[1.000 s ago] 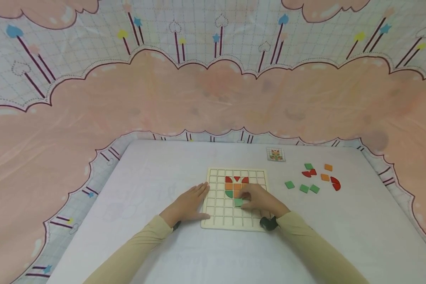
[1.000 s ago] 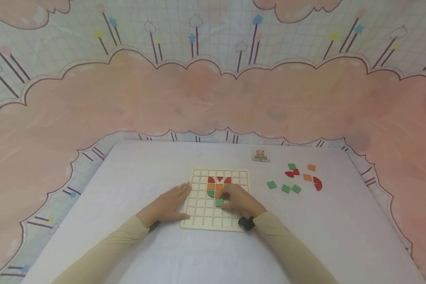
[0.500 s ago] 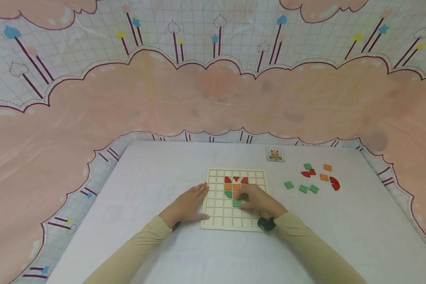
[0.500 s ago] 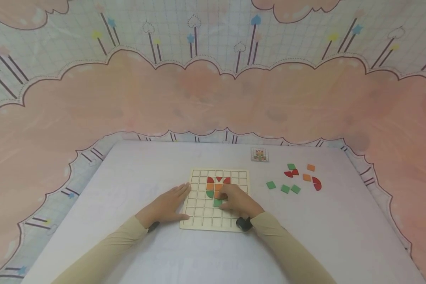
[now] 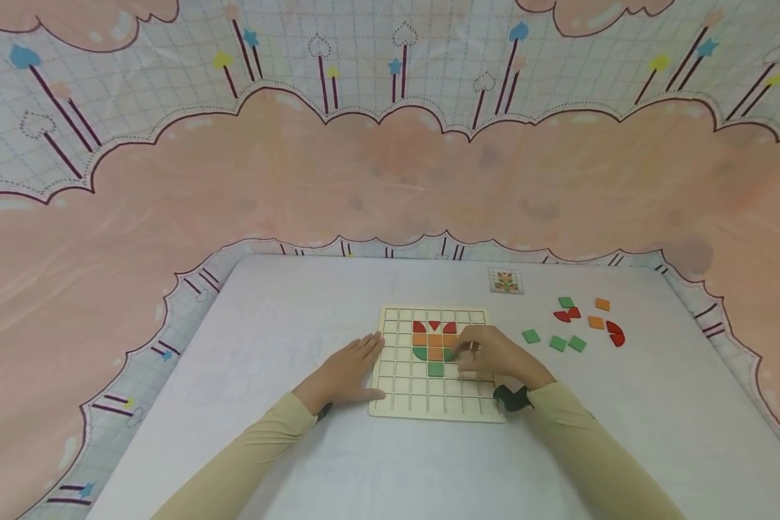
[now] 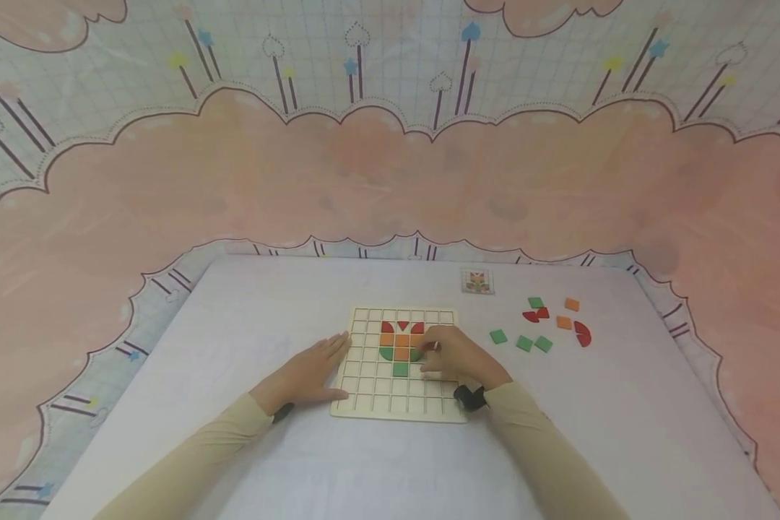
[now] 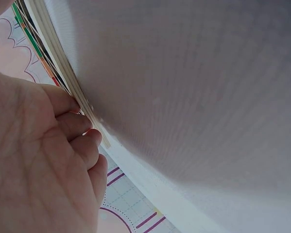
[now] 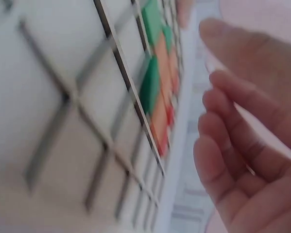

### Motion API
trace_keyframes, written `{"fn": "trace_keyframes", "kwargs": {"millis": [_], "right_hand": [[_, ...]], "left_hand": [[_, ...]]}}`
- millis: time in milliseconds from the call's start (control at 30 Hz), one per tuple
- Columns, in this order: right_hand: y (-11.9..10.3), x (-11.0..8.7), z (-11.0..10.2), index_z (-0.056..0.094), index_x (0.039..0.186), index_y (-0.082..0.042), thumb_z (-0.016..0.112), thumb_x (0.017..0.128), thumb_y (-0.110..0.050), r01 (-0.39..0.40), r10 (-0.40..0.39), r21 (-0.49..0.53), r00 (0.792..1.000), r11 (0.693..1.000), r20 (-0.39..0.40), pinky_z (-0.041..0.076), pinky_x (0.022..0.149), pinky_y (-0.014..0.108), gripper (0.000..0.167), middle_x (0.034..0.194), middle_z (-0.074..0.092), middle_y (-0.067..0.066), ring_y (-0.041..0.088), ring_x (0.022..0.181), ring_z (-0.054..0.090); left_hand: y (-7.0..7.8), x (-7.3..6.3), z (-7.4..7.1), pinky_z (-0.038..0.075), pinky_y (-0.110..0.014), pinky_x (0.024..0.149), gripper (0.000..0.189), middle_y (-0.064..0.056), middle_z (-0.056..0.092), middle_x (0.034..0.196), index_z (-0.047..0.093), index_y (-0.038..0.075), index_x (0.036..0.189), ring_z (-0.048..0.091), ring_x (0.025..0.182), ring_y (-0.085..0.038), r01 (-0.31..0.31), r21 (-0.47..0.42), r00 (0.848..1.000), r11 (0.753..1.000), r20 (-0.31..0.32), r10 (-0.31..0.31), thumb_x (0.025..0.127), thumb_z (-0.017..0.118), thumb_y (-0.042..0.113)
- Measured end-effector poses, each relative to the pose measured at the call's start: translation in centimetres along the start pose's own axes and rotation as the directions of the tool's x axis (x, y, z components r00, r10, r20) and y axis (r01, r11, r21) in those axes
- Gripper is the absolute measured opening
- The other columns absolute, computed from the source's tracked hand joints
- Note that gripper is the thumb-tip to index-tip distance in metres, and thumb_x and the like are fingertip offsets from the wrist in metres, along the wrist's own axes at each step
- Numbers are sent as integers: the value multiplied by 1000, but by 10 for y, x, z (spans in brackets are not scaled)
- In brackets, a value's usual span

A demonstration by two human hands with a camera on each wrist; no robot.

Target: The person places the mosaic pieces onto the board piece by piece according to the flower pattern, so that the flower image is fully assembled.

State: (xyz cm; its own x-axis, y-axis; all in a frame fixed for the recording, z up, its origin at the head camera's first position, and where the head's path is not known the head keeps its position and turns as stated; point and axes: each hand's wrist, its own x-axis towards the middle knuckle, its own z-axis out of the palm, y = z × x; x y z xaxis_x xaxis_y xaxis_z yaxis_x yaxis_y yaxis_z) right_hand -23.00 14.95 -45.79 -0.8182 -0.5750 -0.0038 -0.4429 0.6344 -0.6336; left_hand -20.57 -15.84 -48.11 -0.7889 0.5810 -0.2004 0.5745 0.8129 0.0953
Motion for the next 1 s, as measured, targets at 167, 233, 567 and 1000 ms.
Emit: {"fn": "trace_keyframes", "kwargs": {"millis": [167,233,567,1000], "right_hand": [[15,-13,-28,68,100,-4,77,77,-13,35,-35,11,999,999,-30,53,80,35,26,97,68,8,19,88,60],[22,-18,-38,68,101,-3,76,77,-13,25,-25,6,998,1000,-49,53,81,36,27,98,68,9,21,90,60],[66,-40,-72,65,108,2,76,77,-8,-97,99,21,988,995,-120,52,88,48,34,108,66,19,33,98,60],[103,-63,-91,64,113,1,71,82,-15,-239,239,19,963,971,-124,50,76,22,35,112,65,20,30,99,59]], "left_hand": [[1,0,-1,20,-40,120,97,-15,16,157,19,0,149,17,146,-27,11,0,1000,1000,10,-11,84,52,64],[1,0,-1,20,-40,120,96,-15,16,157,19,0,149,16,146,-27,12,0,1000,1000,11,-12,84,53,63],[1,0,-1,21,-40,119,96,-15,16,157,19,0,149,17,146,-27,0,14,1000,1000,13,0,85,52,63],[-1,1,0,22,-40,119,96,-16,17,157,19,-1,149,18,146,-28,-7,22,1000,1000,7,7,85,51,64]]}}
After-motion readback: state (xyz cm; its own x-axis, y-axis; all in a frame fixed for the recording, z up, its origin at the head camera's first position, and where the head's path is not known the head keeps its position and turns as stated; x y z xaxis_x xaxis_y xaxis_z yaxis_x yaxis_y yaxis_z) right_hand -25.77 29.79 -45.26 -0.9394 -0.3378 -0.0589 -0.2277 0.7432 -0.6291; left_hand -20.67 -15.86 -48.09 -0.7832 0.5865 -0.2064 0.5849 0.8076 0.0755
